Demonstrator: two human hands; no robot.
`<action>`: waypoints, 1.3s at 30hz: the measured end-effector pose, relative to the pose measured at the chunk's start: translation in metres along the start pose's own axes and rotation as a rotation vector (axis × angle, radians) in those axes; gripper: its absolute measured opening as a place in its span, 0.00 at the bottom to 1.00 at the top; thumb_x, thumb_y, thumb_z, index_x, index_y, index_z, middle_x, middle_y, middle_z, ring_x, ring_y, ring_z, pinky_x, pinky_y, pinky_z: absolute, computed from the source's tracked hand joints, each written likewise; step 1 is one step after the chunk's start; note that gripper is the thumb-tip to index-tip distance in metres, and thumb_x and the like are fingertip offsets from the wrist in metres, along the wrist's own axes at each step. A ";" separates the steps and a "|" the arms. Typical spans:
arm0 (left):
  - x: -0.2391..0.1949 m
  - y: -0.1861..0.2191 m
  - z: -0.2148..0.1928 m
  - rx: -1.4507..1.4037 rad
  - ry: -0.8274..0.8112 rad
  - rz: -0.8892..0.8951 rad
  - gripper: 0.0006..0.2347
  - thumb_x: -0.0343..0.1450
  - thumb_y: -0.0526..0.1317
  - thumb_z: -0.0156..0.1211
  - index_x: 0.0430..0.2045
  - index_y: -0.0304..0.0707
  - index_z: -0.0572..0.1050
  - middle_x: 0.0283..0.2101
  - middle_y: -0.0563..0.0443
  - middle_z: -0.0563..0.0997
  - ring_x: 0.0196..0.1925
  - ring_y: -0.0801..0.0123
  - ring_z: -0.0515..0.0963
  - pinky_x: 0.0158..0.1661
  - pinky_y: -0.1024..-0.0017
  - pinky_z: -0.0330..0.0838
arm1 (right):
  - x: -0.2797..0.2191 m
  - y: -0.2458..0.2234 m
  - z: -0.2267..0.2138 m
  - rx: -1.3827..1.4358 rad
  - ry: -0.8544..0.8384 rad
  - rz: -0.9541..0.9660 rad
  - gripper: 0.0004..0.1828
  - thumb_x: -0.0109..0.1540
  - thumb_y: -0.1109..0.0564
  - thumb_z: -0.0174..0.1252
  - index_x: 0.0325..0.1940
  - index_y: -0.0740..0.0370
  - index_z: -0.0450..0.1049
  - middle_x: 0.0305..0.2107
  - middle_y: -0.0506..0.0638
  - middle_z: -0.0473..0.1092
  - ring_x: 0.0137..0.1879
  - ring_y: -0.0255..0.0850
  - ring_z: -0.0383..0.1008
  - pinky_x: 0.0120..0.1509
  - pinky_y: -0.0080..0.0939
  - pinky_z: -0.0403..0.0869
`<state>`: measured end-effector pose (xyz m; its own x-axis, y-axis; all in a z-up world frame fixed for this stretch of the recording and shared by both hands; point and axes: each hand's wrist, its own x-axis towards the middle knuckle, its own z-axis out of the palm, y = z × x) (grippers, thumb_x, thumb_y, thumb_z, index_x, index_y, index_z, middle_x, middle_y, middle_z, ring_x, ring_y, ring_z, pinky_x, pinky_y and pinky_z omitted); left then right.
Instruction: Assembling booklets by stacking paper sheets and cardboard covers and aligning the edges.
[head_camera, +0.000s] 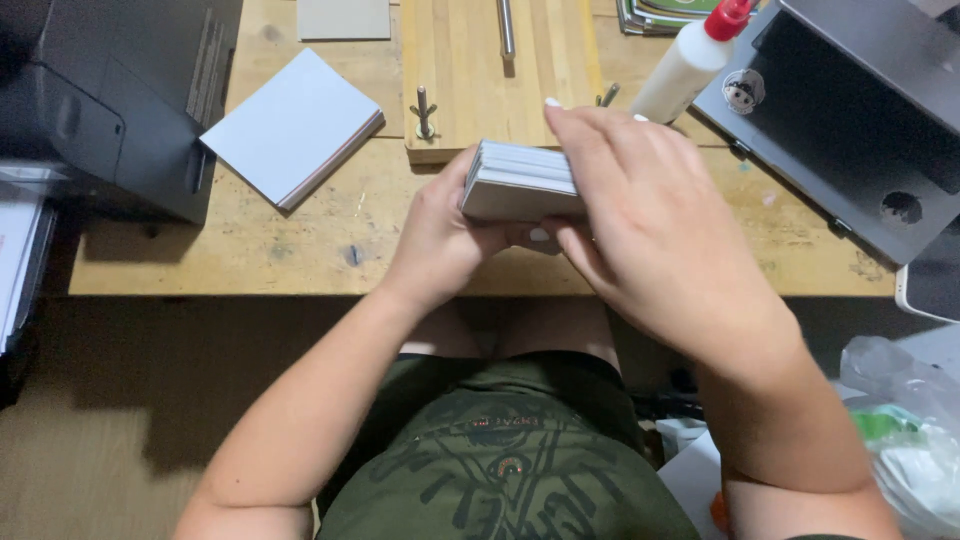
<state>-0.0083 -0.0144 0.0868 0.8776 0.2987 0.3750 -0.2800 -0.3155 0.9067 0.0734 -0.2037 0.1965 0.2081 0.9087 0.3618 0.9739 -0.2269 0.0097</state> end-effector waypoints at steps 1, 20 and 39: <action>-0.005 -0.011 0.007 -0.065 0.027 -0.053 0.22 0.63 0.39 0.81 0.50 0.43 0.77 0.47 0.56 0.86 0.49 0.73 0.83 0.50 0.74 0.78 | -0.003 0.003 0.008 -0.018 -0.013 0.011 0.42 0.62 0.56 0.67 0.77 0.74 0.60 0.67 0.69 0.66 0.69 0.66 0.69 0.74 0.65 0.66; -0.022 -0.063 0.022 -0.284 0.053 -0.106 0.30 0.64 0.36 0.80 0.61 0.37 0.71 0.58 0.49 0.83 0.60 0.67 0.81 0.63 0.70 0.75 | -0.012 -0.023 0.044 -0.214 -0.010 -0.014 0.31 0.73 0.70 0.51 0.82 0.83 0.61 0.77 0.79 0.67 0.82 0.71 0.66 0.77 0.90 0.44; -0.030 -0.068 -0.028 -0.155 0.177 -0.202 0.23 0.54 0.35 0.88 0.39 0.50 0.80 0.43 0.59 0.85 0.45 0.78 0.81 0.46 0.80 0.73 | 0.039 0.014 0.020 -0.508 -0.211 -0.326 0.03 0.60 0.52 0.61 0.37 0.42 0.75 0.29 0.38 0.78 0.39 0.39 0.84 0.78 0.52 0.70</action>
<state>-0.0263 0.0231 0.0188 0.8437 0.4982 0.1999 -0.1753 -0.0964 0.9798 0.0971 -0.1647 0.1926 -0.0278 0.9968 0.0746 0.8366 -0.0176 0.5475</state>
